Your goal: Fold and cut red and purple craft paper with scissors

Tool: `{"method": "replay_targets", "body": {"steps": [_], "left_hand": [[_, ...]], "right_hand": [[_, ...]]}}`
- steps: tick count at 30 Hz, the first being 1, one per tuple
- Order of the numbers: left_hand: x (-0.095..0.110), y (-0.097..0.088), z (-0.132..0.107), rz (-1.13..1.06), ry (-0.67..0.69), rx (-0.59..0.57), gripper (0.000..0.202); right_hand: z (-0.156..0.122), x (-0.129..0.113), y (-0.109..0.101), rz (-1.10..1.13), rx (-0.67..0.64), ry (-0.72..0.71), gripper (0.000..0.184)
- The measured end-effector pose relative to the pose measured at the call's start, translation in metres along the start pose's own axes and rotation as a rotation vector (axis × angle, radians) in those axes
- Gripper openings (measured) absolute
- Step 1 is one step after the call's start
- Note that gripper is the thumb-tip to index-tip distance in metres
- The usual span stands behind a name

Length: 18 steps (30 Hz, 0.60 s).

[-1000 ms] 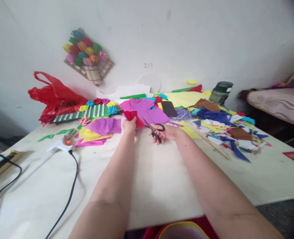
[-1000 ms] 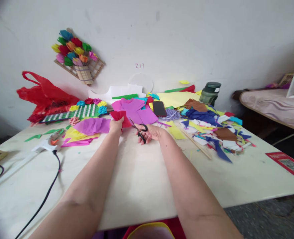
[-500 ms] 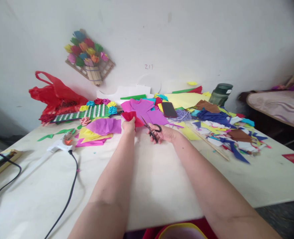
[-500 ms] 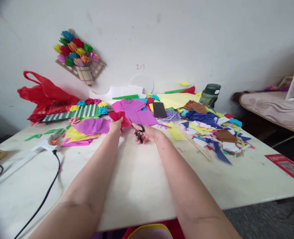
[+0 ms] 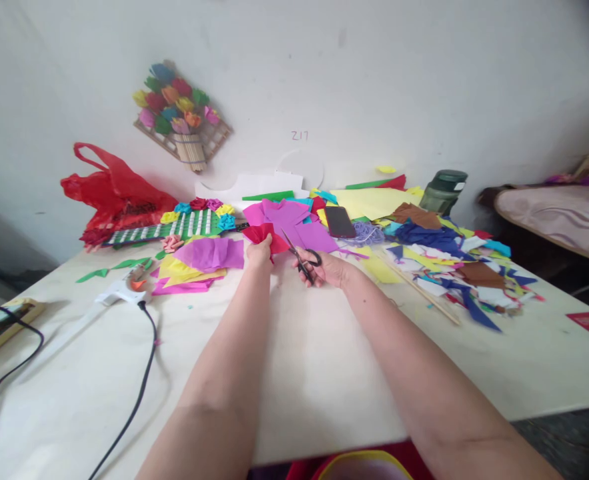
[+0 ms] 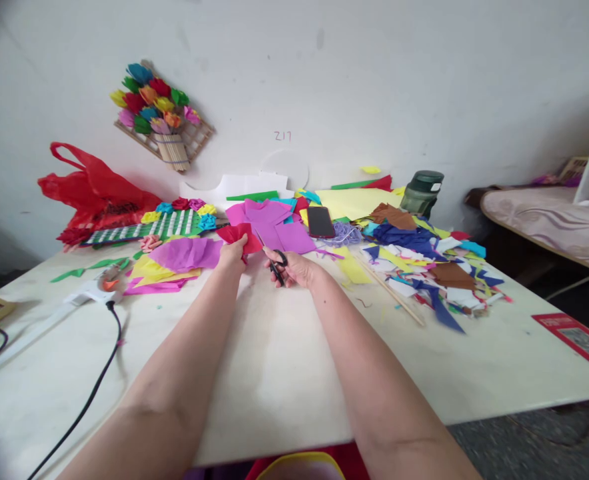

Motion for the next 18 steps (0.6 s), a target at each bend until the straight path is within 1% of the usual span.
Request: {"method": "replay_targets", "body": {"steps": [2, 4, 13, 18], "left_hand": [[0.0001, 0.0013, -0.003, -0.073, -0.041, 0.001, 0.011], [0.0003, 0.0022, -0.0048, -0.097, -0.057, -0.002, 0.01], [0.0031, 0.0029, -0.0072, -0.073, -0.013, -0.031, 0.008], [0.0027, 0.0031, -0.007, -0.072, -0.008, -0.041, 0.009]], "right_hand": [[0.0014, 0.0004, -0.0002, 0.012, 0.011, -0.018, 0.05], [0.0033, 0.0015, -0.001, 0.018, 0.02, -0.033, 0.05], [0.0068, 0.0038, -0.0002, 0.033, 0.027, -0.071, 0.051], [0.0083, 0.005, -0.0003, 0.051, 0.017, -0.079, 0.048]]}}
Point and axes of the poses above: each hand's wrist, its own z-axis towards the middle knuckle, its own y-axis out of the palm, x = y × z, the point moved 5 cm from there along z, towards the middle knuckle, and after that the axes turned 1 degree about -x, right-handed, at the moved point
